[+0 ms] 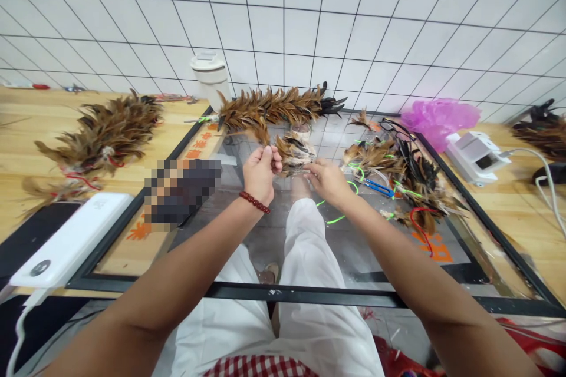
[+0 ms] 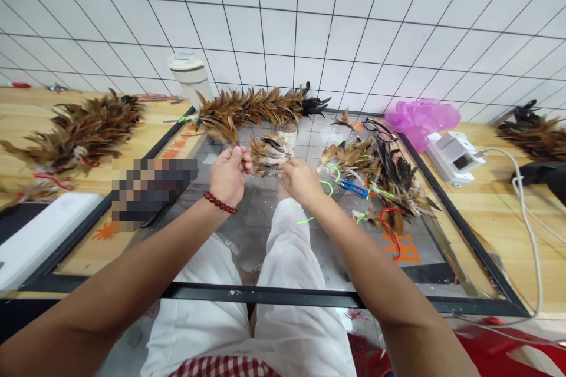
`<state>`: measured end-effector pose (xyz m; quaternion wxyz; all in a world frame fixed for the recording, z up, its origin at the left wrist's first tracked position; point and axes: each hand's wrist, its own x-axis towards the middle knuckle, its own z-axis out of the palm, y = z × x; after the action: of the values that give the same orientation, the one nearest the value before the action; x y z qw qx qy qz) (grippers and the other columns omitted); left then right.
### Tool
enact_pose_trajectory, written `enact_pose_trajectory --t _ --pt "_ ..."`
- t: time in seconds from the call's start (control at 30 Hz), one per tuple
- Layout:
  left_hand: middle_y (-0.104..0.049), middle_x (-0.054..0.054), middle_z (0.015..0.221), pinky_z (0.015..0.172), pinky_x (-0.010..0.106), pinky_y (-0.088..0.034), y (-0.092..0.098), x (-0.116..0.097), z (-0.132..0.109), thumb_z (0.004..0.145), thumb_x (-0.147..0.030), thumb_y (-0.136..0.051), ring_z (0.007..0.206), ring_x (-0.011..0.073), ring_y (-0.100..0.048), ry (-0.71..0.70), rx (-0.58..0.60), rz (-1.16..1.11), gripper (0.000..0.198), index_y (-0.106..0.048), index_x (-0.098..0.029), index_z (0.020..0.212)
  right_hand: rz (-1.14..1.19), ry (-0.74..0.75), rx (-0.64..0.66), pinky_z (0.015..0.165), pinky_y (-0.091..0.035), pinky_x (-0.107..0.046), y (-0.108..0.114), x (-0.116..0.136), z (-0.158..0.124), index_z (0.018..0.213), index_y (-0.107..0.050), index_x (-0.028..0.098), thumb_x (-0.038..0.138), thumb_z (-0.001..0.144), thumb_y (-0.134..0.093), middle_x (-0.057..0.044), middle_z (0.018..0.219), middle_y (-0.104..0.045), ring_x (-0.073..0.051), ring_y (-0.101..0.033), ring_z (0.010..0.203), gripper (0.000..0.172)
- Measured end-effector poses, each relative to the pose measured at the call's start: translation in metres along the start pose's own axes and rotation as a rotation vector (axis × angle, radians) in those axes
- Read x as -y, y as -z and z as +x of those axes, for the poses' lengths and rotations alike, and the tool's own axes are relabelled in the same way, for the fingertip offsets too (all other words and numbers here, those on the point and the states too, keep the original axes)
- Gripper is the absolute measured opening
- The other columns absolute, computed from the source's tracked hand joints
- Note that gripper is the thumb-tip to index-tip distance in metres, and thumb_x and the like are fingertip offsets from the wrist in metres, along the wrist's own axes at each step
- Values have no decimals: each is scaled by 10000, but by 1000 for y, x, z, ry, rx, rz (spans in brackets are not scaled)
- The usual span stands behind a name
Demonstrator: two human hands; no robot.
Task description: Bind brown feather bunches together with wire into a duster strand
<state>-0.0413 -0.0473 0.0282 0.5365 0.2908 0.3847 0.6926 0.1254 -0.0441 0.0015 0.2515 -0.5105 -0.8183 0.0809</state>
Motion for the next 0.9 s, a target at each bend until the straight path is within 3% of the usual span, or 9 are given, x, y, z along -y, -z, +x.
enact_pose_trajectory --t 0.2,0.27,0.5,0.73,0.9 --pt "-548 -32 568 452 158 -367 0 4 -1 834 -212 -569 440 39 -472 5 -15 7 130 -571 -132 731 -70 52 241 750 -408 -233 15 5 0 860 -683 192 130 809 -510 -48 909 -662 -154 -597 833 191" --pt "-548 -29 572 452 157 -367 1 4 -1 836 -208 -564 442 39 -471 5 -16 5 128 -576 -129 736 -132 23 264 749 -404 -241 21 7 -1 883 -686 198 153 822 -512 -61 949 -662 -167 -602 861 190" --pt "-547 -31 567 441 156 -361 1 5 0 835 -209 -562 433 38 -465 0 -22 1 127 -576 -130 736 -168 2 207 779 -406 -253 25 11 -2 1066 -672 232 275 865 -522 -58 1026 -641 -181 -598 932 254" --pt "-549 -38 574 449 155 -363 2 5 0 815 -239 -598 439 36 -470 24 -22 7 131 -569 -134 742 -286 82 250 721 -393 -263 26 19 -4 919 -724 184 199 872 -467 -99 902 -653 -195 -593 878 262" --pt "-558 -38 577 456 155 -362 1 5 -1 811 -244 -605 439 32 -474 39 -18 7 133 -572 -130 750 -21 -5 46 726 -420 -269 24 11 0 840 -733 185 160 814 -524 -76 879 -671 -175 -602 814 212"
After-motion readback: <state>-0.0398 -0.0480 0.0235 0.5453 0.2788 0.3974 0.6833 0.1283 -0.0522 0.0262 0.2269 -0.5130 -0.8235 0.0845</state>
